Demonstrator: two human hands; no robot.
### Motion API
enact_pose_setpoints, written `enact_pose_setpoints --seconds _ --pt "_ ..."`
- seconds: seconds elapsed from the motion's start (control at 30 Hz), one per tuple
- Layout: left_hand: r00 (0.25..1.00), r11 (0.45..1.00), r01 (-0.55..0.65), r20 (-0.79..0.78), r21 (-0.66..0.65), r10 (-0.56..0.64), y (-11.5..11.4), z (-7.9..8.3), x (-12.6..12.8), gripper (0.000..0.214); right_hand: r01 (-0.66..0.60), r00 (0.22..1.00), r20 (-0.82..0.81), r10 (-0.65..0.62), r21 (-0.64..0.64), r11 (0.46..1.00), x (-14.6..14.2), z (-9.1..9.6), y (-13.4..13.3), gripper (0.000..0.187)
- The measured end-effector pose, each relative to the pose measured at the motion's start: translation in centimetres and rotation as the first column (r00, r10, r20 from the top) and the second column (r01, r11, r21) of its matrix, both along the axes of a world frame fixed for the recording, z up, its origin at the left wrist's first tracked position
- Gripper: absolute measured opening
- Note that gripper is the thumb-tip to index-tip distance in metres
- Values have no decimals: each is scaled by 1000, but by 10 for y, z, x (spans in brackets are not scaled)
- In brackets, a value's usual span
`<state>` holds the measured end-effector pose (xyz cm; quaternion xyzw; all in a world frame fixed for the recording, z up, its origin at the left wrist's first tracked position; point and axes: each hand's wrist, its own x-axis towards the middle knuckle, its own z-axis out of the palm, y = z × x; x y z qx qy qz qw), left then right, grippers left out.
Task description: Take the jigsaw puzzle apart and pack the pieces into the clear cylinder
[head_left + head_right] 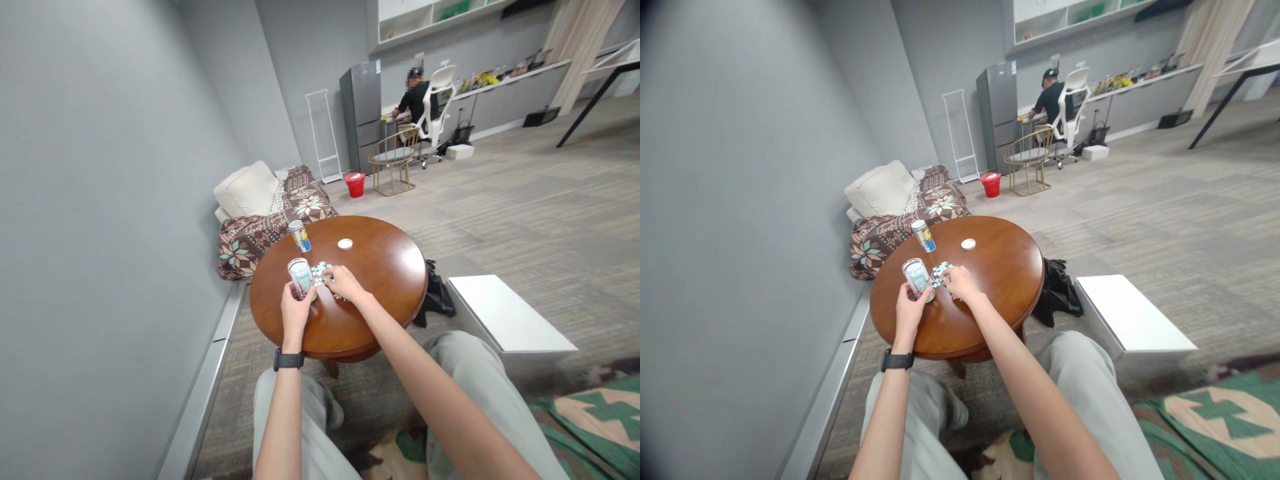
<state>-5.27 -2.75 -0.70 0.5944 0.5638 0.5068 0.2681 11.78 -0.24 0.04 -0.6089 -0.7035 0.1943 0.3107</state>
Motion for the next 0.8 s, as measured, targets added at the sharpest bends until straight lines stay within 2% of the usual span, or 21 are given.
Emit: enact_pose_setpoints --seconds 0.07,0.17,0.23,0.3,0.37,0.43,0.53,0.63,0.8 --pt "1000 1000 4 3 2 -4 -1 1 0 42 -34 999 -1 34 6 999 1 0 -1 19" --pt "1000 1000 8 -3 5 -8 -1 1 1 42 -19 999 37 17 55 998 1 -1 -3 14" --pt "1000 1000 12 -2 7 -12 -1 1 0 41 -1 999 49 -5 106 994 1 -2 -3 11" --pt "1000 1000 21 5 10 -21 0 0 0 42 24 1000 -11 -22 195 981 1 -2 -4 10" --pt "999 999 35 12 18 -35 1 -2 0 42 88 986 -165 -32 340 936 1 0 -5 12" --pt "999 998 52 7 45 -53 3 -4 0 43 189 941 -338 -18 481 856 1 4 -7 16" --pt "998 989 68 -25 129 -66 3 -6 -1 46 265 889 -455 50 601 754 -1 10 -10 19" --pt "996 981 65 -74 182 -52 3 -6 -3 48 242 884 -453 115 654 716 -4 14 -13 22" --pt "988 978 82 -141 190 -56 2 -2 -4 50 96 912 -352 211 682 725 -6 15 -16 28"
